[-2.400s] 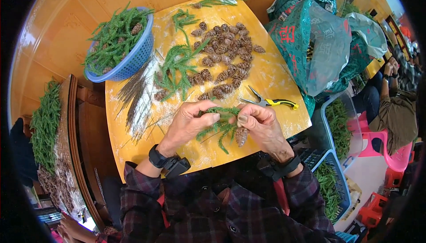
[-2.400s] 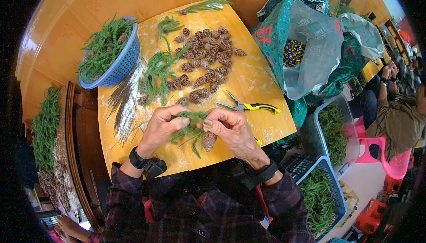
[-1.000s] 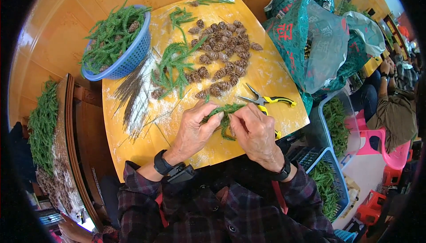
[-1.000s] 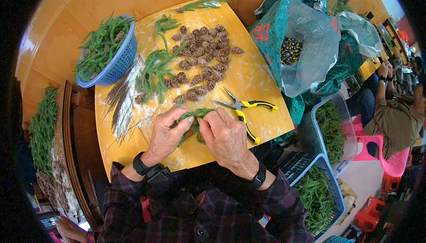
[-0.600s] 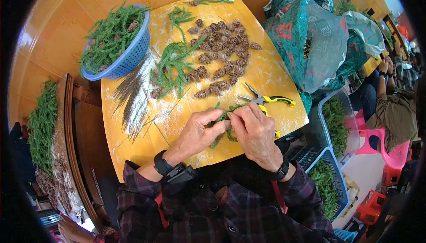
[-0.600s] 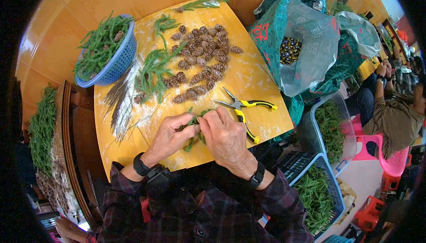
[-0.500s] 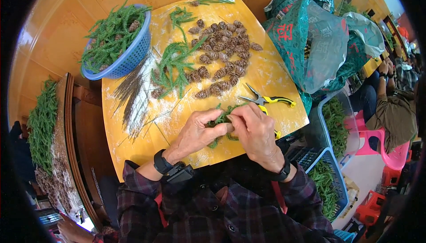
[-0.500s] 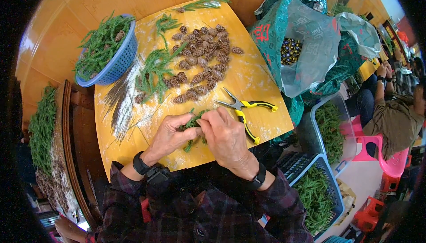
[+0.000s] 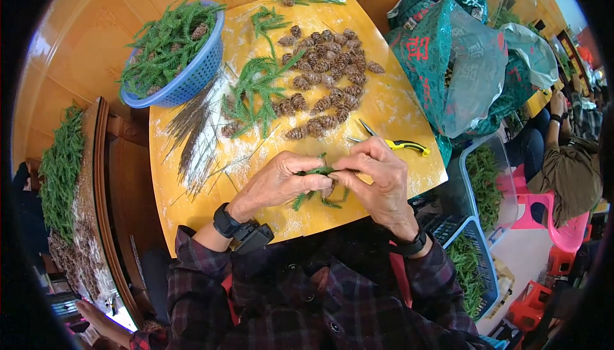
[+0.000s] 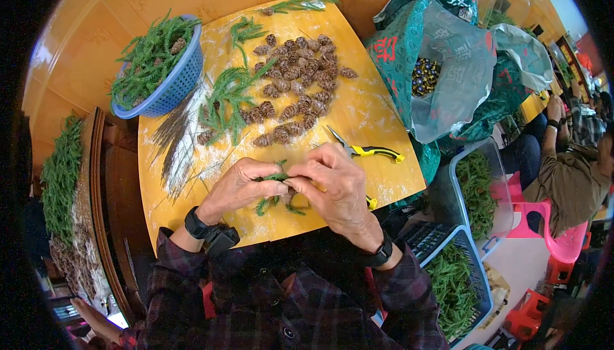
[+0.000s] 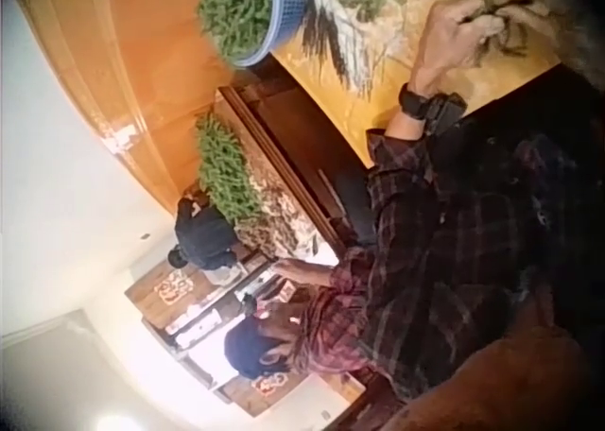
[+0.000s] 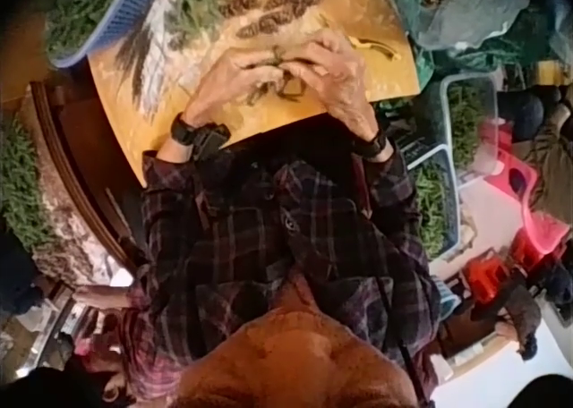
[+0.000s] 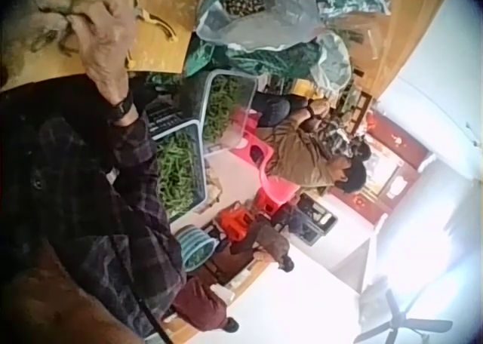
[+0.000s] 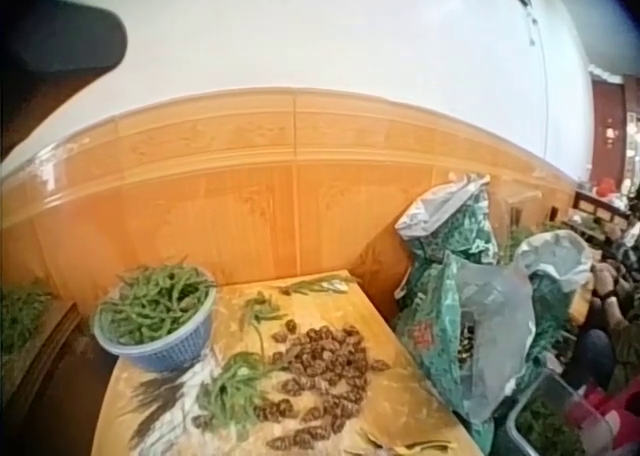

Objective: The person assembles a wreath by threading wire through pinecones and wrapping them around pine branches. They use pliers to cut and twist the wire, repeating the process to form a circular arrangement.

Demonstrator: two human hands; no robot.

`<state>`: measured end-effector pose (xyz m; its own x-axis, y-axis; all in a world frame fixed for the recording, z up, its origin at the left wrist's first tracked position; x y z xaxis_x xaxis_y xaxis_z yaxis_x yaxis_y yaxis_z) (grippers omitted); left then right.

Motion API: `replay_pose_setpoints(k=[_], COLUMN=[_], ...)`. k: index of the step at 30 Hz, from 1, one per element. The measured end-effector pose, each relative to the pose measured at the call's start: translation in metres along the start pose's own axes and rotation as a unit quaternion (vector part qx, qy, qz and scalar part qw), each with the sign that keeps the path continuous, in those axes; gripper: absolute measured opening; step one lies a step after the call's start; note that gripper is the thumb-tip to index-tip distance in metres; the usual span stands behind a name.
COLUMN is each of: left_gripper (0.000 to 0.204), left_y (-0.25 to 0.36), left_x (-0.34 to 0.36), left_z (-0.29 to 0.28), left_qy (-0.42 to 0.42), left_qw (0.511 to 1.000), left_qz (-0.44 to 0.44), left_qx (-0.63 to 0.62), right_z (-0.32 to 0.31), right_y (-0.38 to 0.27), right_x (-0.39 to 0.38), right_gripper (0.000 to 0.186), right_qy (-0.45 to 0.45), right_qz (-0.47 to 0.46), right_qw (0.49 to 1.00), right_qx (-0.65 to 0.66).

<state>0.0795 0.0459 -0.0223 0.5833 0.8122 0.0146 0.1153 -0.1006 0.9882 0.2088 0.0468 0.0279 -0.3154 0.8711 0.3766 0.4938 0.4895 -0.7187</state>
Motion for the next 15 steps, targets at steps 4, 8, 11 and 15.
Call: replay_pose_setpoints(k=[4,8,11,15], left_gripper=[0.019,0.018,0.018,0.016], left_y=[0.008,0.004,0.001,0.007], left_x=[0.001,0.0,-0.002,-0.002], left_z=[0.002,0.007,0.014,0.021], left_qy=[-0.022,-0.036,-0.09,-0.127], left_qw=[0.998,0.995,0.993,0.99], left_qz=[0.057,0.092,0.074,0.056], left_qx=[-0.001,-0.02,0.002,0.006], right_z=[0.006,0.026,0.029,0.034], right_y=[0.01,0.027,0.027,0.029], right_x=[0.005,-0.005,-0.007,-0.01], right_gripper=[0.023,0.018,0.016,0.015], right_qy=[-0.052,-0.189,-0.211,-0.233], right_qz=[0.101,0.192,0.233,0.264], right_qw=[0.986,0.934,0.894,0.856], right_qx=[0.119,0.233,0.32,0.379])
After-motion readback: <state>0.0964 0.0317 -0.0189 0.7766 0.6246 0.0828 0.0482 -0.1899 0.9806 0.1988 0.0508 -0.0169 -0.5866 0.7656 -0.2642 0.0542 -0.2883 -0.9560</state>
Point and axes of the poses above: each hand's wrist, its own x-axis towards the middle knuckle, its own z-axis out of the palm, y = z × x, the point moved 8 cm from there along x, towards the middle knuckle, and after that the axes turned 11 degrees about z, right-handed, at the moved point
